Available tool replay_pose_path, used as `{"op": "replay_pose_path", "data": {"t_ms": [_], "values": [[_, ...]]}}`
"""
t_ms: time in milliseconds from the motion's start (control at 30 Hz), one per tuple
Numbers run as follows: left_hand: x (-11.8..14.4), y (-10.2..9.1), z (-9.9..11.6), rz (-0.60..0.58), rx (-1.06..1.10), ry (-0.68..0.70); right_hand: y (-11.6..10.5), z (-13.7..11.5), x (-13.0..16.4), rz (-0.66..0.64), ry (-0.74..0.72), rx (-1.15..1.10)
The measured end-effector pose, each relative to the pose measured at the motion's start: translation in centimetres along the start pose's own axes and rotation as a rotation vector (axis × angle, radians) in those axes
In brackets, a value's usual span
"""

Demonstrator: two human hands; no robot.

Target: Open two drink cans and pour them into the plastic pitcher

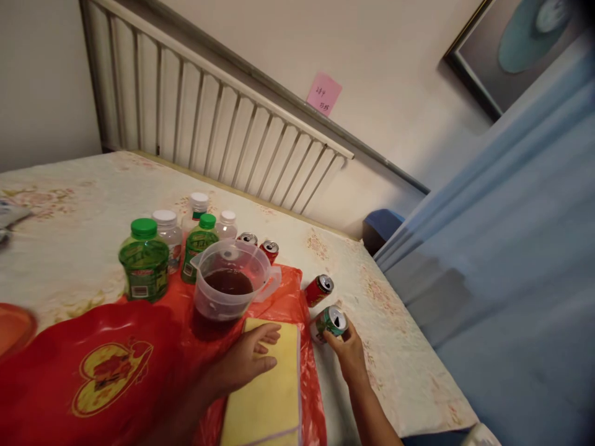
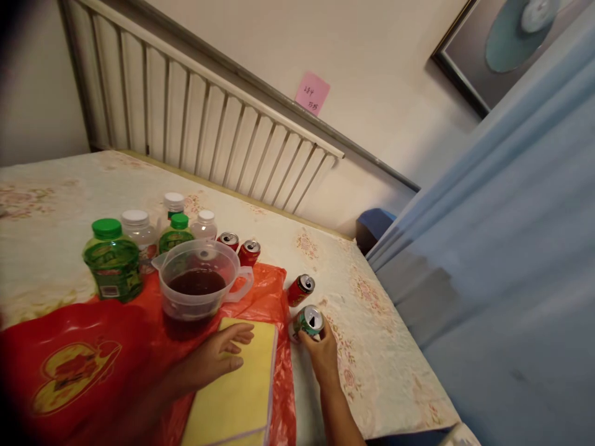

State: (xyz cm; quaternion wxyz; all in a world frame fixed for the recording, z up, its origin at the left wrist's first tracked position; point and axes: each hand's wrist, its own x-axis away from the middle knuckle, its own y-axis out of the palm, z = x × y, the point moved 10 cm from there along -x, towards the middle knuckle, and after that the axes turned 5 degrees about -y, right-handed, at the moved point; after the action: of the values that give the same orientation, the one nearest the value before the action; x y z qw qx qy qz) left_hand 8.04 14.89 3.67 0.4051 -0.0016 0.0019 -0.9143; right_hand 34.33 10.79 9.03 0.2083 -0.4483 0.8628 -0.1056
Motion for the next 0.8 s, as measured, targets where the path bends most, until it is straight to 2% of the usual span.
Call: {"op": "replay_pose_path", "data": {"t_ms": [133, 467, 800], "values": [[-0.1, 0.2, -0.2, -0.003, -0.007, -0.026, -0.9, 1.6, -2.1, 0.038, -0.029, 0.022], [-0.1, 0.1, -0.1, 0.005, 0.009, -0.041, -0.7, 5.3, -5.7, 0.076, -0.033, 0.114], [-0.5, 0.3, -0.7, 0.003, 0.027, -0.057, -0.2, 5.5, -7.3, 0.120, -0.046, 0.150]]}}
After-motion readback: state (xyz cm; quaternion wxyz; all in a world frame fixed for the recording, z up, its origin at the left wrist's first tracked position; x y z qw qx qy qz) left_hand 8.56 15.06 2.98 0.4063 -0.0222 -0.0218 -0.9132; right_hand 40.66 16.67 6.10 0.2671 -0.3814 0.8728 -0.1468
